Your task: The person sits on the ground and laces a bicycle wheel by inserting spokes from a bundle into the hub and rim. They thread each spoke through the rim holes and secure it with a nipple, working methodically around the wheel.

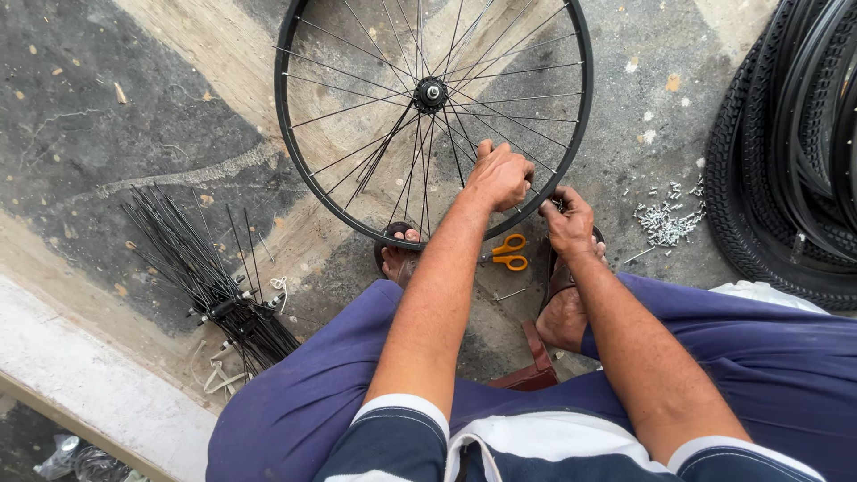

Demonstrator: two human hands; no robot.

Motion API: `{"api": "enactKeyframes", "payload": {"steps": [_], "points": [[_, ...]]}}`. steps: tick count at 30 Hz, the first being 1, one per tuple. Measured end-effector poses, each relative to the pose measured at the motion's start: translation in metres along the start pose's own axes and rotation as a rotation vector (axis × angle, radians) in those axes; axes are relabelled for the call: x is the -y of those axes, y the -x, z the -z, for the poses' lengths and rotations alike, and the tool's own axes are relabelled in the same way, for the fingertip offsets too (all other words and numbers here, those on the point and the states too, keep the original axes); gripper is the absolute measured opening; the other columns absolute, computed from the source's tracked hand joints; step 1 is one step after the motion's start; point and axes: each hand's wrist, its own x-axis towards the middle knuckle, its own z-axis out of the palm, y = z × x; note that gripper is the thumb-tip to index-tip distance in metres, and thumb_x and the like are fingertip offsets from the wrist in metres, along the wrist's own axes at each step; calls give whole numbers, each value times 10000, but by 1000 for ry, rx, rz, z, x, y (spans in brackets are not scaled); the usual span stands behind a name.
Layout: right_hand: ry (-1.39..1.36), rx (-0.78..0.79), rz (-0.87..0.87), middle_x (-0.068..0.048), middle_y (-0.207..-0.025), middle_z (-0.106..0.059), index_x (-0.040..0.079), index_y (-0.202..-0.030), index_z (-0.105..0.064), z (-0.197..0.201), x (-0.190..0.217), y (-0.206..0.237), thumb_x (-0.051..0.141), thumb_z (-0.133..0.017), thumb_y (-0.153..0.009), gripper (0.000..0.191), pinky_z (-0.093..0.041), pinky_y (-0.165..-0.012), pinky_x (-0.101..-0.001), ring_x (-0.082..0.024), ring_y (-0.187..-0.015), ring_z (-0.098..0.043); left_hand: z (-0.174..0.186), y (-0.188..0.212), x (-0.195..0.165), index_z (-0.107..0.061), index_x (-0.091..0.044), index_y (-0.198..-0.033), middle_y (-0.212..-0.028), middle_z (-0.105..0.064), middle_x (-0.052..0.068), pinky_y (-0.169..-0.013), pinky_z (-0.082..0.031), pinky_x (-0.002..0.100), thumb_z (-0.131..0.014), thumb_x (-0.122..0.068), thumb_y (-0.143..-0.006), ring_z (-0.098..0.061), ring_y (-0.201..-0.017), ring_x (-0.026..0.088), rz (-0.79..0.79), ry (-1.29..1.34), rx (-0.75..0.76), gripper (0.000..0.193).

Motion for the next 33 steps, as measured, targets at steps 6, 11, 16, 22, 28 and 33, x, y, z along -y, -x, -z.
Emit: {"api": "enactKeyframes", "payload": {"steps": [6, 11, 16, 22, 28, 33], "points": [[82, -47, -32, -2, -924, -734, 17, -1067, -721, 1, -4, -4, 33, -711, -898, 170, -559, -706, -234, -81, -800, -678, -2, -3, -1, -807, -211, -981, -984, -757, 41, -1103, -242, 430, -651, -156, -903, -563, -1113, 192, 39, 27, 26, 183], [219, -37, 62, -21, -848, -729, 0, -1022, -736, 4, 3, 3, 28, -702, -919, 111, -537, -695, -245, -89, -780, -670, -23, -13, -7, -788, -200, -933, -1011, -750, 54, -1064, -274, 471, -709, -170, -815, -595, -1126, 240, -32, -44, 21, 145], [20, -20, -45, -37, -939, -720, 16, -1107, -672, -2, 5, 1, 22, -717, -915, 197, -561, -754, -269, -112, -842, -683, -33, -14, -1, -788, -183, -918, -1007, -751, 92, -1052, -278, 491, -739, -207, -812, -602, -1126, 286, -28, 49, -63, 119], [-530, 3, -237, -82, -1040, -655, 28, -1195, -505, -6, 9, -8, -62, -630, -878, 352, -582, -832, -322, -166, -901, -665, -29, -19, -1, -772, -233, -994, -983, -771, 29, -997, -306, 417, -781, -340, -729, -607, -1085, 223, 63, 196, 14, 286], [-490, -29, -212, -55, -1023, -655, 39, -1173, -537, -5, 15, -13, -32, -628, -883, 312, -570, -827, -330, -163, -897, -653, -38, -35, 3, -813, -240, -995, -1028, -764, 68, -1009, -295, 475, -668, -389, -778, -588, -1149, 256, -23, 41, -102, 300], [-412, -35, -90, -59, -1010, -662, 38, -1109, -604, -10, 19, -12, -49, -716, -861, 285, -594, -842, -348, -168, -942, -668, -50, -51, 8, -814, -268, -1019, -1066, -767, 76, -1035, -302, 518, -637, -423, -827, -602, -1160, 284, -61, -69, -50, 305]]}}
